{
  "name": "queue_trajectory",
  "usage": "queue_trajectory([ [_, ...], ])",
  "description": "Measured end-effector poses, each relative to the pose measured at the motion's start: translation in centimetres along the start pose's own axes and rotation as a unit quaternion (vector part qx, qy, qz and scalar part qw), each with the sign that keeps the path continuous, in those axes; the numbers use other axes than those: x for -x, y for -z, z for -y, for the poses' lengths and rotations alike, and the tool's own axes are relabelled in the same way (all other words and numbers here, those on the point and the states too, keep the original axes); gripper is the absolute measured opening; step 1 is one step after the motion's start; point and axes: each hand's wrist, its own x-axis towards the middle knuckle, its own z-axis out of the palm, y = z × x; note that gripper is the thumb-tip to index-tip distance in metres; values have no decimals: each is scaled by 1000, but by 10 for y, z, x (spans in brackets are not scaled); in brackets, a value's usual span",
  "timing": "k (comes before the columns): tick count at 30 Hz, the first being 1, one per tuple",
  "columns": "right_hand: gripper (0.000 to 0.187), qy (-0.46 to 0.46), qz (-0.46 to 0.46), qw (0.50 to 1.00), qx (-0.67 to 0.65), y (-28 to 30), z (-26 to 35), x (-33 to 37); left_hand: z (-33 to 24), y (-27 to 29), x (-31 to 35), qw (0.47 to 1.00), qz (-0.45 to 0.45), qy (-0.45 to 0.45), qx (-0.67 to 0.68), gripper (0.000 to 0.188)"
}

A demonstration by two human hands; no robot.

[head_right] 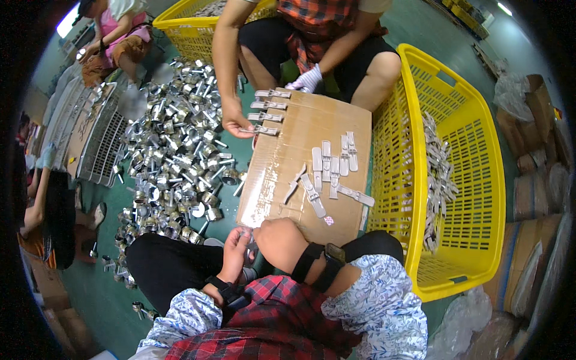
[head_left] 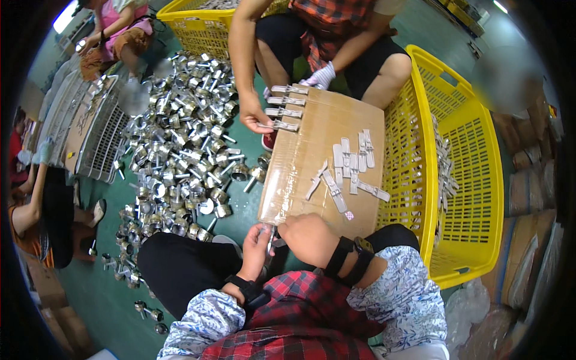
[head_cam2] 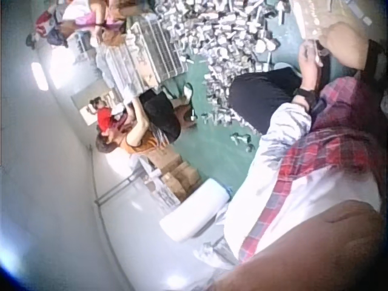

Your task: Assembling and sorting small metal hardware components like latches and door handles in a manufacturing setting.

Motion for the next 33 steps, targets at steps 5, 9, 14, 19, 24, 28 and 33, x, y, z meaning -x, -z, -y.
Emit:
queue_trajectory([
  [5, 9, -11, 9, 1000, 5, -2, 0, 0, 3, 0, 0, 1000, -6, 3, -9, 20],
  [9, 10, -23, 17, 1000, 4, -2, -1, 0, 0, -4, 0, 1000, -10, 13, -21, 19],
  [14, 12, -34, 32, 999, 7, -7, -1, -1, 0, -5, -1, 1000, -5, 2, -23, 19],
  [19, 12, -33, 28, 999, 16, -5, 1, -1, -2, -9, 2, 1000, -9, -2, -17, 19],
  [24, 12, -32, 27, 999, 27, -2, 0, 0, -4, -12, 2, 999, -15, 5, -30, 21],
  [28, 12, -27, 28, 999, 35, -4, 0, 0, -2, -10, 1, 1000, -12, 3, -24, 21],
  [33, 13, -30, 27, 999, 31, -5, -1, 0, -3, -12, 2, 1000, -11, 3, -22, 21],
])
